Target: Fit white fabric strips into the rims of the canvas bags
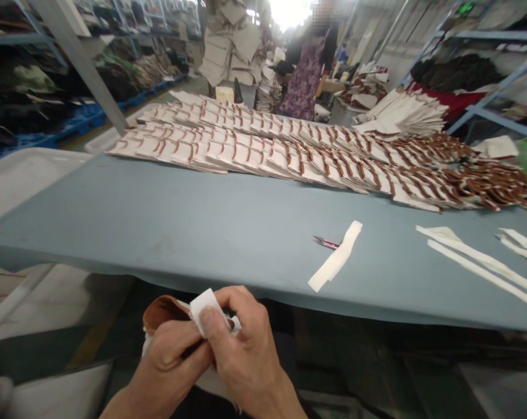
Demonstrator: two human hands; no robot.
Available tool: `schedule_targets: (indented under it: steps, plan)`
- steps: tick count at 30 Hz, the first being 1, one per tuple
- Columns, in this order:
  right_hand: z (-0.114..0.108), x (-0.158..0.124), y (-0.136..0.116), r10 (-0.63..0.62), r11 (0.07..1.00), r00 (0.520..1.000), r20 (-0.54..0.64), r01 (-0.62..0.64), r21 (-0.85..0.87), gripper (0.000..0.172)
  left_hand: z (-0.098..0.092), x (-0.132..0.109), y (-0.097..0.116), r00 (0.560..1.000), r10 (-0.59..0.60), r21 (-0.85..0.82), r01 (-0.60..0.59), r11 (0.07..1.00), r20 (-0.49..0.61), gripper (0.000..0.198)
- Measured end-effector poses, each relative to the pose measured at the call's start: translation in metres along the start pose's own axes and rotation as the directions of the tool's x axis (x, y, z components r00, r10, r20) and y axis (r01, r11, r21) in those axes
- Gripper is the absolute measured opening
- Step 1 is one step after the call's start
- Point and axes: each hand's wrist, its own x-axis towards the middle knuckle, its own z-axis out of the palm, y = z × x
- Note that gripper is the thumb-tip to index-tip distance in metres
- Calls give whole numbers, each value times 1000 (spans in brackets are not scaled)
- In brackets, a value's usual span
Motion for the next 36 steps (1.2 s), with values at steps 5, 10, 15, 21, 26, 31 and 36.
schedule_targets:
  steps: [5, 10, 15, 21, 26, 31, 36]
  plan:
    - [11, -6, 10, 150, 980, 986, -78, -137, 143, 34, 3, -1, -1, 995, -96, 3, 96, 995, 30, 40]
    - [3, -3, 10, 158, 973, 980, -117, -134, 187, 35, 0, -3, -3, 982, -179, -72, 183, 980, 63, 39]
    - [-16, 4, 4, 94, 988, 989, -114, -79, 132, 35, -14, 6, -10, 956, -293, -185, 289, 939, 11, 57]
    - [-14, -7, 18, 160, 979, 987, -11, -157, 133, 41, -27, 12, -32, 897, -439, -233, 420, 877, -39, 76]
    - [9, -19, 43, 283, 928, 957, 66, -291, 231, 46, -32, -13, -46, 859, -490, -297, 511, 806, 148, 86]
    - [30, -25, 57, 325, 889, 936, 131, -350, 294, 49, -44, -23, -43, 882, -416, -224, 461, 859, 220, 55]
    - [36, -29, 63, 337, 878, 932, 135, -363, 313, 50, -53, -25, -41, 850, -468, -21, 487, 873, 244, 32]
